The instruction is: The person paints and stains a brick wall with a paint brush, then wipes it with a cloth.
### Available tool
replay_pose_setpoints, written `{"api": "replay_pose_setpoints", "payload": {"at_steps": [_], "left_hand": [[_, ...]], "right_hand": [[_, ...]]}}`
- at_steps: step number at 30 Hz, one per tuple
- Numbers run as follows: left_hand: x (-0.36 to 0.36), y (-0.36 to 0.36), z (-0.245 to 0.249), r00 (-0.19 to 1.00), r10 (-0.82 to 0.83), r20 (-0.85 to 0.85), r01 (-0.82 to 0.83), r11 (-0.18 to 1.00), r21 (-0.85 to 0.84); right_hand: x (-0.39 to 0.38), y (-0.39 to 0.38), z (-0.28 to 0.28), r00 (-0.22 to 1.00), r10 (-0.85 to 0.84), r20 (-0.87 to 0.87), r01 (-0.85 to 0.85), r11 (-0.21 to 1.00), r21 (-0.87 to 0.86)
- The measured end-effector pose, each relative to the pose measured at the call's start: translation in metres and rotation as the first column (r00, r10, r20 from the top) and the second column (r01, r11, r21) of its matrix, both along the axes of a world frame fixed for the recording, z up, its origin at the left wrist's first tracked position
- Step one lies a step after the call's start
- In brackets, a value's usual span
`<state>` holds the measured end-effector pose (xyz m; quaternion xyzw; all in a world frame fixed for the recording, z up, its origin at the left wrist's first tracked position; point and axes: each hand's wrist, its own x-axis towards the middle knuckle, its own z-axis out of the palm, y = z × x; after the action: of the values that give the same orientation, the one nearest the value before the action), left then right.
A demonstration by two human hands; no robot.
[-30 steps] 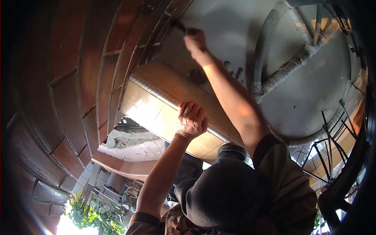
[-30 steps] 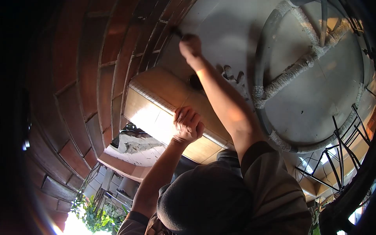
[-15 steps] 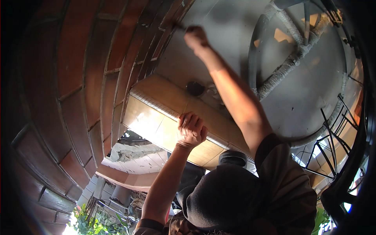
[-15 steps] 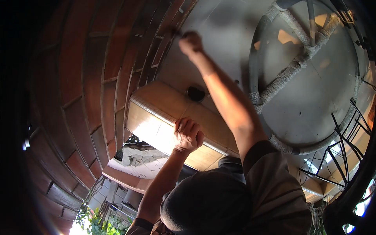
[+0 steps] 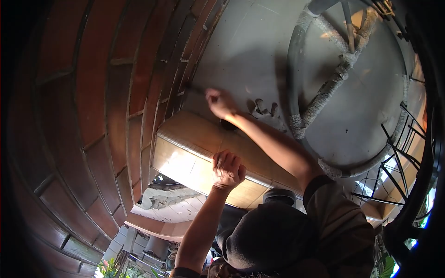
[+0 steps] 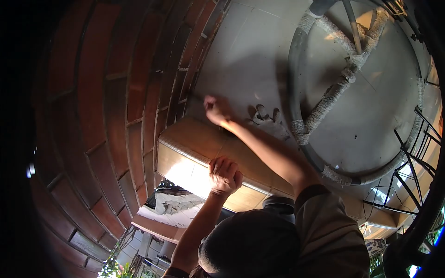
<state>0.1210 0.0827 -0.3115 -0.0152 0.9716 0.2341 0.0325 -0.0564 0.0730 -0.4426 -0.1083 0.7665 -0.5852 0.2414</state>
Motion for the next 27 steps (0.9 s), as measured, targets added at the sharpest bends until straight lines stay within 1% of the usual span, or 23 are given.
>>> {"api": "replay_pose_setpoints", "payload": {"at_steps": [2, 3, 4, 5, 6, 7, 8, 10, 11, 12, 13, 14, 15, 18, 19, 20, 21, 22, 23, 24, 25, 26, 27], "left_hand": [[0.0, 0.0, -0.001, 1.0, 0.005, -0.009, -0.005, 1.0, -0.004], [0.0, 0.001, -0.001, 1.0, 0.007, -0.009, -0.007, 1.0, -0.005], [0.0, 0.001, 0.0, 1.0, 0.005, -0.006, -0.005, 1.0, -0.006], [0.0, 0.001, 0.001, 1.0, 0.003, -0.007, -0.003, 1.0, -0.008], [-0.002, 0.001, 0.001, 1.0, 0.002, -0.012, -0.002, 1.0, -0.011], [-0.002, 0.002, 0.001, 1.0, 0.0, -0.015, 0.0, 1.0, -0.013], [-0.003, 0.002, 0.001, 1.0, 0.0, -0.02, 0.0, 1.0, -0.013], [-0.001, 0.001, 0.001, 1.0, -0.003, -0.023, 0.003, 1.0, -0.012], [-0.002, 0.001, 0.0, 1.0, -0.003, -0.02, 0.002, 1.0, -0.016], [0.0, 0.002, -0.001, 1.0, -0.003, -0.013, 0.003, 1.0, -0.016], [0.0, 0.002, -0.001, 1.0, -0.003, -0.005, 0.003, 1.0, -0.018], [-0.001, 0.002, -0.001, 1.0, -0.009, -0.02, 0.008, 1.0, -0.012], [-0.004, 0.001, -0.002, 0.999, -0.013, -0.036, 0.013, 1.0, -0.01], [-0.002, 0.002, -0.002, 0.999, -0.007, -0.033, 0.007, 1.0, -0.009], [-0.001, 0.002, -0.002, 1.0, -0.012, -0.024, 0.011, 1.0, -0.009], [-0.002, 0.001, -0.003, 1.0, -0.017, -0.022, 0.017, 1.0, -0.015], [-0.002, 0.001, -0.003, 1.0, -0.021, -0.018, 0.021, 1.0, -0.019], [-0.001, 0.001, -0.002, 1.0, -0.024, -0.014, 0.024, 0.999, -0.024], [-0.002, 0.002, -0.003, 0.999, -0.028, -0.025, 0.028, 0.999, -0.024], [-0.002, 0.002, -0.003, 0.999, -0.028, -0.035, 0.027, 0.999, -0.026], [-0.002, 0.002, -0.003, 0.999, -0.025, -0.044, 0.024, 0.999, -0.029], [-0.004, 0.002, -0.003, 0.999, -0.023, -0.043, 0.022, 0.999, -0.029], [-0.004, 0.002, -0.002, 0.999, -0.023, -0.038, 0.022, 0.999, -0.028]], "right_hand": [[-0.072, 0.012, 0.012, 0.969, -0.248, -0.012, 0.247, 0.958, 0.144], [-0.108, 0.013, 0.014, 0.895, -0.444, -0.049, 0.446, 0.892, 0.071], [-0.149, 0.014, 0.014, 0.854, -0.49, -0.175, 0.509, 0.857, 0.086], [-0.184, 0.013, 0.012, 0.848, -0.524, -0.076, 0.527, 0.85, 0.016], [-0.209, 0.01, 0.021, 0.841, -0.533, 0.097, 0.538, 0.843, -0.034], [-0.227, 0.002, 0.001, 0.839, -0.524, -0.144, 0.523, 0.851, -0.05], [-0.237, -0.01, -0.032, 0.811, -0.495, -0.312, 0.493, 0.865, -0.091], [-0.214, -0.024, 0.004, 0.906, -0.394, -0.156, 0.412, 0.904, 0.113], [-0.187, -0.03, 0.011, 0.908, -0.408, -0.095, 0.412, 0.91, 0.038], [-0.158, -0.031, 0.016, 0.93, -0.357, -0.088, 0.365, 0.925, 0.105], [-0.123, -0.03, 0.01, 0.944, -0.306, -0.123, 0.319, 0.942, 0.105], [-0.097, -0.015, 0.021, 0.99, -0.137, 0.024, 0.134, 0.986, 0.097], [-0.074, -0.007, 0.006, 0.982, -0.176, -0.061, 0.172, 0.982, -0.074], [-0.111, 0.012, 0.003, 0.867, -0.46, -0.191, 0.471, 0.882, 0.009], [-0.148, 0.016, 0.011, 0.855, -0.485, -0.183, 0.507, 0.856, 0.098], [-0.184, 0.018, 0.017, 0.826, -0.517, -0.225, 0.544, 0.836, 0.078], [-0.215, 0.016, 0.008, 0.786, -0.577, -0.22, 0.588, 0.808, -0.018], [-0.237, 0.011, -0.005, 0.778, -0.581, -0.239, 0.584, 0.809, -0.067], [-0.246, 0.003, -0.034, 0.797, -0.457, -0.395, 0.473, 0.879, -0.063], [-0.24, -0.016, -0.044, 0.865, -0.474, 0.163, 0.501, 0.797, -0.339], [-0.226, -0.019, -0.015, 0.879, -0.468, 0.097, 0.478, 0.862, -0.17], [-0.197, -0.017, 0.019, 0.894, -0.446, 0.035, 0.446, 0.895, 0.009], [-0.168, -0.015, 0.024, 0.928, -0.37, 0.033, 0.37, 0.929, 0.004]]}}
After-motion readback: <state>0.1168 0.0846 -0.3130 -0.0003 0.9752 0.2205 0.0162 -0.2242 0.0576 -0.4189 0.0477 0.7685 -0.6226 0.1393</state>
